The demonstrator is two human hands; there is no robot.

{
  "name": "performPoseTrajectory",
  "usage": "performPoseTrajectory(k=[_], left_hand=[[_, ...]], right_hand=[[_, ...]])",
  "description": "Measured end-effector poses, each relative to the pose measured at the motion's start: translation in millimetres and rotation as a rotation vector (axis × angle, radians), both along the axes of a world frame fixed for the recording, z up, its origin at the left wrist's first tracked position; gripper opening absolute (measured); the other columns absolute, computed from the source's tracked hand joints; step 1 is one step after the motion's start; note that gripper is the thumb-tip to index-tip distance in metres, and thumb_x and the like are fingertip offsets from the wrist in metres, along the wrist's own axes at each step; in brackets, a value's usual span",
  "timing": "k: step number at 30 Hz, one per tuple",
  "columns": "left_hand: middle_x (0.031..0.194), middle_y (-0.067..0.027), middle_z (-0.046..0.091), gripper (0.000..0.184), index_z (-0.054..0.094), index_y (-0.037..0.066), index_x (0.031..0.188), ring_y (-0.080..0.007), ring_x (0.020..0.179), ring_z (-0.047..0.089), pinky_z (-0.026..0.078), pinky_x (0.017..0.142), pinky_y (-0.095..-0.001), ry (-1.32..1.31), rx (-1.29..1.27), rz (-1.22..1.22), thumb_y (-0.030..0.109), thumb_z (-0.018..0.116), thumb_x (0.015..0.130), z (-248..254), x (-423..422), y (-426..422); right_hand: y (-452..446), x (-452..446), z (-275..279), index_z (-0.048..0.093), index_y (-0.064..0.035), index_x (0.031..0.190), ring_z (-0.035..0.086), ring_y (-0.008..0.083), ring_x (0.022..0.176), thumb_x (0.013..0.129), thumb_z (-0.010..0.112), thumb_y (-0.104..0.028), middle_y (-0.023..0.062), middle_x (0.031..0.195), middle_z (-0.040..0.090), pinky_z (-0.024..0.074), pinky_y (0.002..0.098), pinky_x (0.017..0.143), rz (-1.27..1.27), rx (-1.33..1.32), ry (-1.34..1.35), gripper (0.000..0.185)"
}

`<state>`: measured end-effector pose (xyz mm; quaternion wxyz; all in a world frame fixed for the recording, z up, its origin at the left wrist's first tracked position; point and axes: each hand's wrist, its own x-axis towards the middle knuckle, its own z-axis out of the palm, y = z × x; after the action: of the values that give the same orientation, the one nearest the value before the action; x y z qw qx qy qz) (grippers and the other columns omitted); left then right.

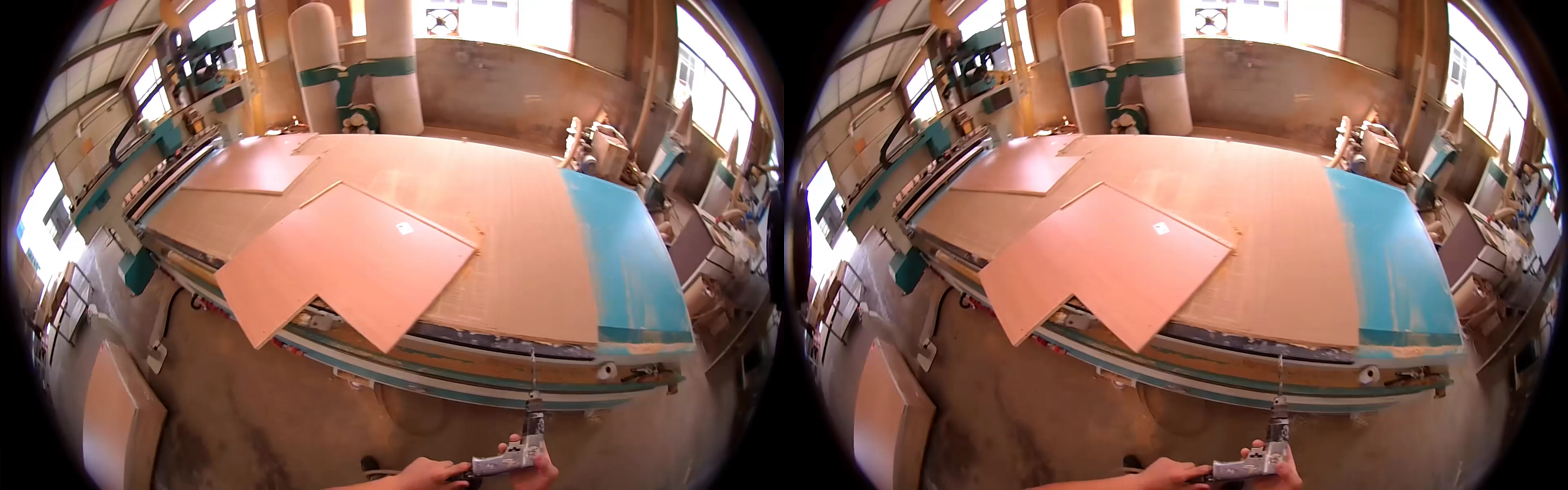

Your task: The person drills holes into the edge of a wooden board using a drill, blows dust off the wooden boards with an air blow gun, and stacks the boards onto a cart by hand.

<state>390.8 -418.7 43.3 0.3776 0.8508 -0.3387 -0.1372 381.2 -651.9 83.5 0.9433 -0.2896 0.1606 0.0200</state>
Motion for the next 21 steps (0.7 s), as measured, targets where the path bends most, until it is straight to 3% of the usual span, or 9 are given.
performPoseTrajectory(k=[1,2,3,5,7,11,14,18,21], left_hand=[[0.069,-0.0067,0.059,0.035,0.064,0.018,0.113,-0.0283,0.059,0.062,0.051,0.052,-0.0372,-0.226,0.090,-0.028,0.041,0.065,0.087,-3.6,-2.9,-21.8],[0.063,-0.0036,0.053,0.037,0.061,0.020,0.117,-0.0260,0.047,0.056,0.044,0.039,-0.0353,-0.380,-0.013,-0.083,0.041,0.065,0.087,-5.8,-1.2,-38.3],[0.061,-0.0035,0.052,0.035,0.062,0.020,0.114,-0.0249,0.048,0.055,0.044,0.040,-0.0345,-0.450,0.000,-0.157,0.040,0.066,0.086,3.7,-0.3,-57.3],[0.063,-0.0031,0.056,0.032,0.063,0.018,0.109,-0.0242,0.050,0.058,0.044,0.041,-0.0338,-0.379,0.082,-0.265,0.038,0.067,0.085,30.4,-3.7,-99.7],[0.067,-0.0035,0.060,0.030,0.064,0.016,0.105,-0.0245,0.053,0.060,0.045,0.043,-0.0338,-0.240,0.051,-0.341,0.037,0.068,0.084,35.4,-11.6,-146.3],[0.074,-0.0087,0.066,0.031,0.064,0.009,0.105,-0.0286,0.062,0.065,0.049,0.052,-0.0359,0.060,0.095,-0.425,0.032,0.066,0.085,45.2,-9.8,-201.7],[0.071,-0.0125,0.064,0.033,0.062,0.007,0.108,-0.0297,0.062,0.064,0.049,0.055,-0.0357,0.328,0.034,-0.303,0.031,0.065,0.087,52.8,1.9,-244.1],[0.066,-0.0162,0.062,0.035,0.061,0.009,0.110,-0.0362,0.063,0.064,0.048,0.058,-0.0430,0.382,0.050,-0.240,0.036,0.062,0.088,47.1,52.7,-336.4],[0.068,-0.0172,0.065,0.039,0.061,0.010,0.109,-0.0377,0.069,0.066,0.051,0.064,-0.0454,0.267,0.233,-0.214,0.042,0.063,0.086,6.6,86.9,-375.9]], right_hand=[[-40.0,-10.1,-8.1,0.042,0.0073,0.128,0.064,0.0382,0.096,0.068,0.066,-0.010,0.0261,0.112,0.058,0.0539,0.0511,0.084,0.030,-0.018,-0.027,0.066],[-76.6,-21.9,-25.8,0.044,0.0053,0.124,0.060,0.0434,0.106,0.069,0.066,-0.015,0.0285,0.115,0.058,0.0477,0.0557,0.094,0.123,-0.115,0.001,0.062],[-107.4,-32.7,-29.6,0.044,0.0056,0.125,0.060,0.0431,0.105,0.070,0.066,-0.012,0.0279,0.115,0.059,0.0480,0.0546,0.094,0.181,-0.098,0.027,0.061],[-154.7,-60.0,-16.7,0.052,0.0058,0.111,0.065,0.0292,0.099,0.076,0.064,-0.007,0.0184,0.105,0.065,0.0507,0.0400,0.093,0.198,-0.177,0.181,0.040],[-194.7,-86.0,-34.1,0.052,0.0043,0.107,0.065,0.0254,0.092,0.076,0.062,-0.003,0.0164,0.101,0.065,0.0520,0.0374,0.088,0.172,-0.165,0.295,0.034],[-232.9,-110.9,-54.1,0.051,0.0051,0.106,0.066,0.0290,0.093,0.074,0.058,-0.002,0.0211,0.103,0.065,0.0522,0.0405,0.089,-0.021,-0.190,0.362,0.033],[-276.7,-104.2,-48.2,0.050,0.0036,0.109,0.066,0.0299,0.088,0.071,0.055,0.000,0.0223,0.101,0.065,0.0539,0.0412,0.086,-0.209,-0.256,0.350,0.039],[-347.6,-70.0,-49.6,0.047,0.0019,0.117,0.065,0.0334,0.090,0.066,0.053,0.002,0.0225,0.098,0.064,0.0539,0.0437,0.086,-0.414,-0.180,0.303,0.052],[-416.7,-34.0,-73.7,0.051,0.0014,0.110,0.063,0.0258,0.082,0.068,0.054,0.002,0.0155,0.093,0.063,0.0543,0.0378,0.075,-0.674,-0.159,0.396,0.043]])
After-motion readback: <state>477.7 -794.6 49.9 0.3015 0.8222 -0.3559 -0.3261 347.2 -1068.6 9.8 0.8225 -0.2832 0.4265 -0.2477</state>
